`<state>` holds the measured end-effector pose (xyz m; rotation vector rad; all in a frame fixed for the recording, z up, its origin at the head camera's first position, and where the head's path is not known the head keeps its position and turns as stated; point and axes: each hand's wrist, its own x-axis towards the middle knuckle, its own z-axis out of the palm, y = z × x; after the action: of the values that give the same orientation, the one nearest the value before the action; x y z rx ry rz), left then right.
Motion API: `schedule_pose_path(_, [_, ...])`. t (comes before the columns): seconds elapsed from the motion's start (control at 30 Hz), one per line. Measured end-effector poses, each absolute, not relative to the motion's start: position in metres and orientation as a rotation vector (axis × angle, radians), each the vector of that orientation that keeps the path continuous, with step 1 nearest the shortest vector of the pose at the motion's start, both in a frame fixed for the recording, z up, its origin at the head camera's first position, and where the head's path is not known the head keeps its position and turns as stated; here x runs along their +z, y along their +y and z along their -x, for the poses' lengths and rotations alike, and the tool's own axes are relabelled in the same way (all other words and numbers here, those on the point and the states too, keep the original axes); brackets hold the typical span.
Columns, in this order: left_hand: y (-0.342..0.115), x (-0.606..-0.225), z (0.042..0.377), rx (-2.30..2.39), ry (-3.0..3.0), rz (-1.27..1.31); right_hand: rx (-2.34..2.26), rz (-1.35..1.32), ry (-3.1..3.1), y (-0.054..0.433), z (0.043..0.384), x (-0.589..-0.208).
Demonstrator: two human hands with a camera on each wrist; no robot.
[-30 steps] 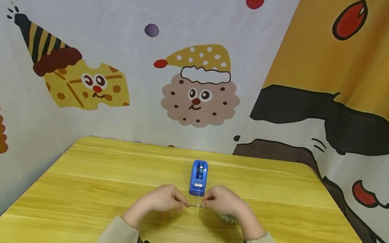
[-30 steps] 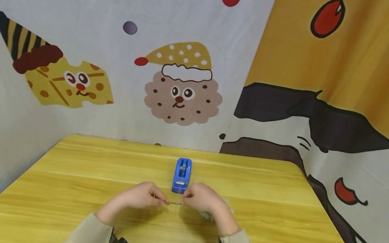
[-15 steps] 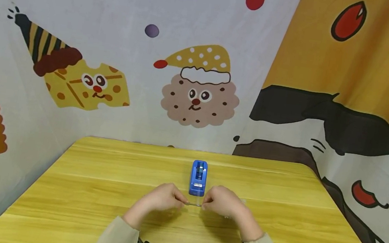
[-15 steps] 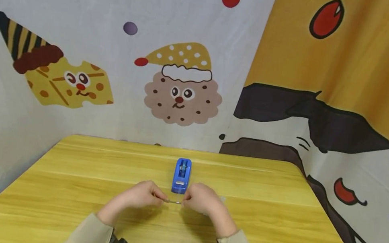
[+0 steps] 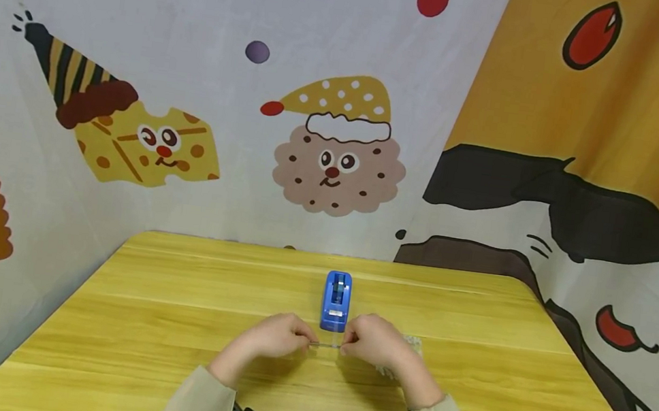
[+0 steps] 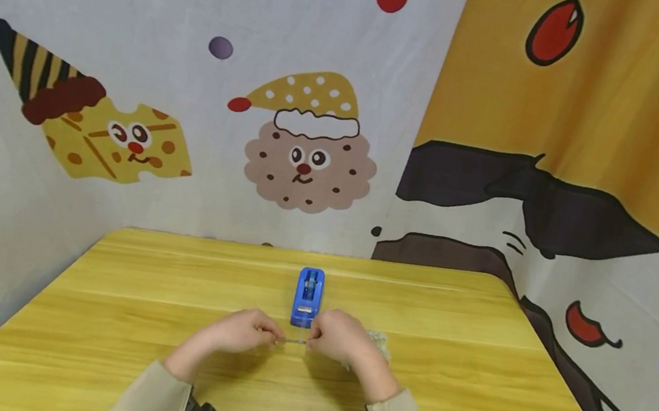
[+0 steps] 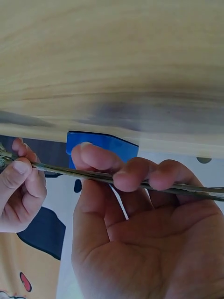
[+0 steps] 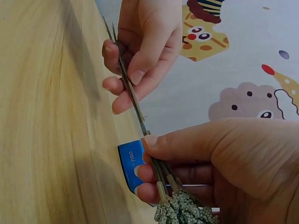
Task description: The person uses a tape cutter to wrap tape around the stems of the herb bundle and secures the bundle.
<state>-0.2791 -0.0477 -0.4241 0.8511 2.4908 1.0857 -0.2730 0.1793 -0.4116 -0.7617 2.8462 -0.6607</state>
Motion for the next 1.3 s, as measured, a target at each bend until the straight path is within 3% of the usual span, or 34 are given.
schedule_pose_path(1.3, [-0.0477, -0.4275, 0.2784, 1.150, 2.550, -0.751, -0.599, 0.731, 2.975, 0.1783, 0.2722, -0.4174])
